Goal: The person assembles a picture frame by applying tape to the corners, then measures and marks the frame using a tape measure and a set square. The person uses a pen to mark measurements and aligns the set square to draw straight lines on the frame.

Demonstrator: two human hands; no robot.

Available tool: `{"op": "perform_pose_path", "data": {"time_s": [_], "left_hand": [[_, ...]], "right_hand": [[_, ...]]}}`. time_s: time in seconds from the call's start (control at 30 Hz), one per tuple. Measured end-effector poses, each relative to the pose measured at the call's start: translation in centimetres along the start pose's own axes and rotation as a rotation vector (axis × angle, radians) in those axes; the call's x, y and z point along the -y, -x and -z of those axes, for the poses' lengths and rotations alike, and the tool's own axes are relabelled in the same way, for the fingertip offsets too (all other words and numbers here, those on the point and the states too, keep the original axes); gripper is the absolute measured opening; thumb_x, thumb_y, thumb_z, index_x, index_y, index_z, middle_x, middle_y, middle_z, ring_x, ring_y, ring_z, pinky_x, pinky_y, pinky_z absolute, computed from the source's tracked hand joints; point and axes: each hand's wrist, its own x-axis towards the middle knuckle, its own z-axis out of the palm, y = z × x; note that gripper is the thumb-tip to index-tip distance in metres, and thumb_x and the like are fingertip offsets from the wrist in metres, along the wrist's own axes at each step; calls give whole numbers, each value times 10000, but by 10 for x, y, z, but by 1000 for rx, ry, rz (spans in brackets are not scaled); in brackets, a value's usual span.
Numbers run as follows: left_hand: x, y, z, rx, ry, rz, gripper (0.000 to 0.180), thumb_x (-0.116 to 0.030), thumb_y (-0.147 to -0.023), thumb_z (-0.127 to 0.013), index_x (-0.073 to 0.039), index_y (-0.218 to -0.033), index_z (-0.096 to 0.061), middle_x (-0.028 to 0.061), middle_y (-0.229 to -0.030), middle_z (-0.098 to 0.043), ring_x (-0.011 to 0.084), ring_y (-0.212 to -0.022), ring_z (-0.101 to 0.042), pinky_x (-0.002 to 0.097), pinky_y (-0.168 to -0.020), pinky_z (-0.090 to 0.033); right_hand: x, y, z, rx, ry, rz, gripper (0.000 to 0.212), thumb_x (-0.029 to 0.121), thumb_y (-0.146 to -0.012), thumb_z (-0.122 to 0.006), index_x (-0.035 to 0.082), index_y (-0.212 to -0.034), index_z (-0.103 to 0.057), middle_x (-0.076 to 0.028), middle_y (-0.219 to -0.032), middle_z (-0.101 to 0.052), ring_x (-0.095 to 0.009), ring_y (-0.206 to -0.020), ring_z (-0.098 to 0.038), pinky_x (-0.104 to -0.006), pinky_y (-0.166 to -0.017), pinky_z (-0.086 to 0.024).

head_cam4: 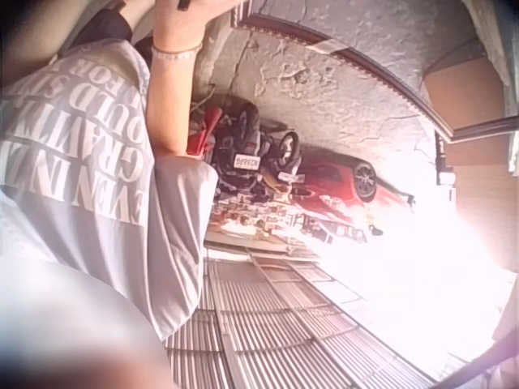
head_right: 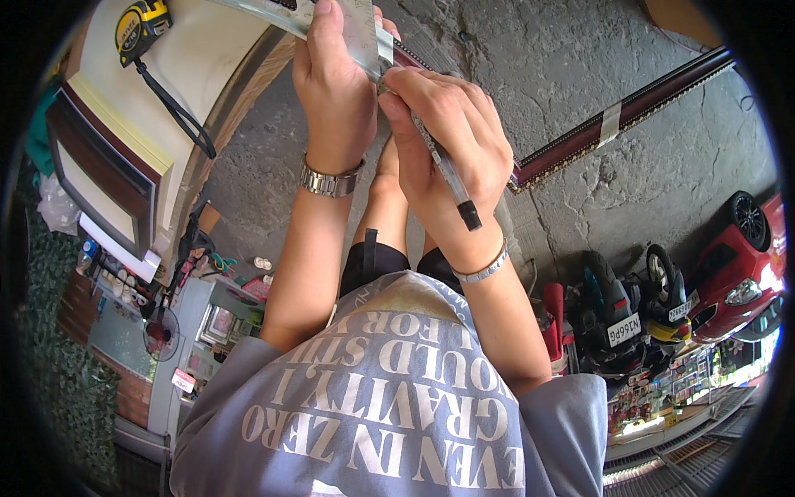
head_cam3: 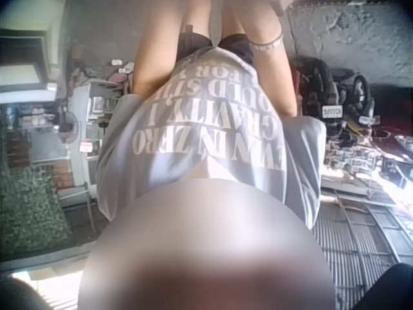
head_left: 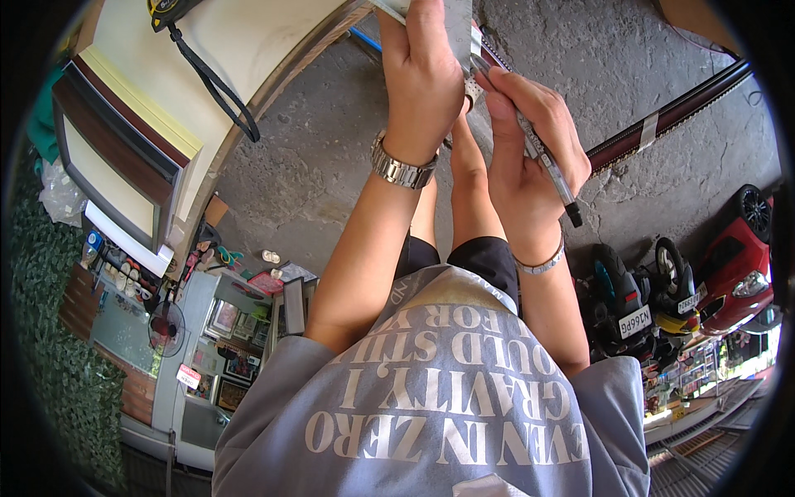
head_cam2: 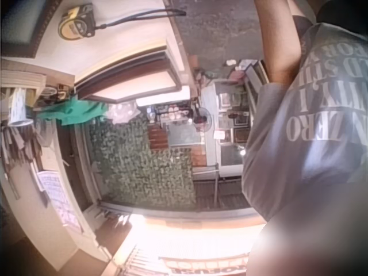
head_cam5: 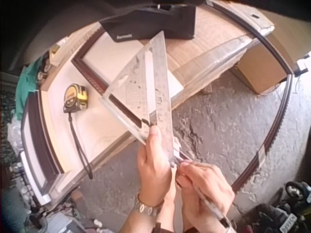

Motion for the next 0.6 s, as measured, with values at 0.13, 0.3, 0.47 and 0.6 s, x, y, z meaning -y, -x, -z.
{"op": "perform_pose_path", "data": {"time_s": [0.13, 0.3, 0.47, 0.6], "left_hand": [[-2, 1, 3, 33, -9, 6, 396, -346, -1095, -486, 1, -1011, -657, 45, -851, -628, 126, -746, -566, 289, -644, -456], [-2, 1, 5, 61, -39, -30, 382, -338, -1097, -488, -8, -998, -651, 36, -848, -621, 116, -742, -551, 282, -641, -446], [5, -4, 2, 22, -21, -159, 381, -341, -1098, -490, -11, -991, -647, 26, -844, -614, 105, -743, -538, 268, -632, -429], [5, -3, 9, 80, -1, -34, 374, -344, -1098, -491, -20, -991, -644, 22, -837, -610, 100, -741, -544, 263, -630, -432]], "right_hand": [[1, 3, 4, 16, 17, 68, 210, -19, -797, -792, 1, -998, -734, -105, -929, -741, -280, -936, -735, -344, -817, -559], [4, 2, 4, -9, -38, 6, 219, -37, -786, -791, -6, -994, -731, -112, -932, -740, -285, -937, -734, -348, -816, -560], [1, -4, 2, 20, 11, 57, 226, -56, -776, -789, -12, -988, -723, -117, -927, -738, -286, -937, -734, -359, -813, -567], [2, 0, 7, 36, 12, 93, 227, -53, -771, -795, -14, -981, -718, -117, -927, -736, -293, -938, -734, -369, -815, -572]]}}
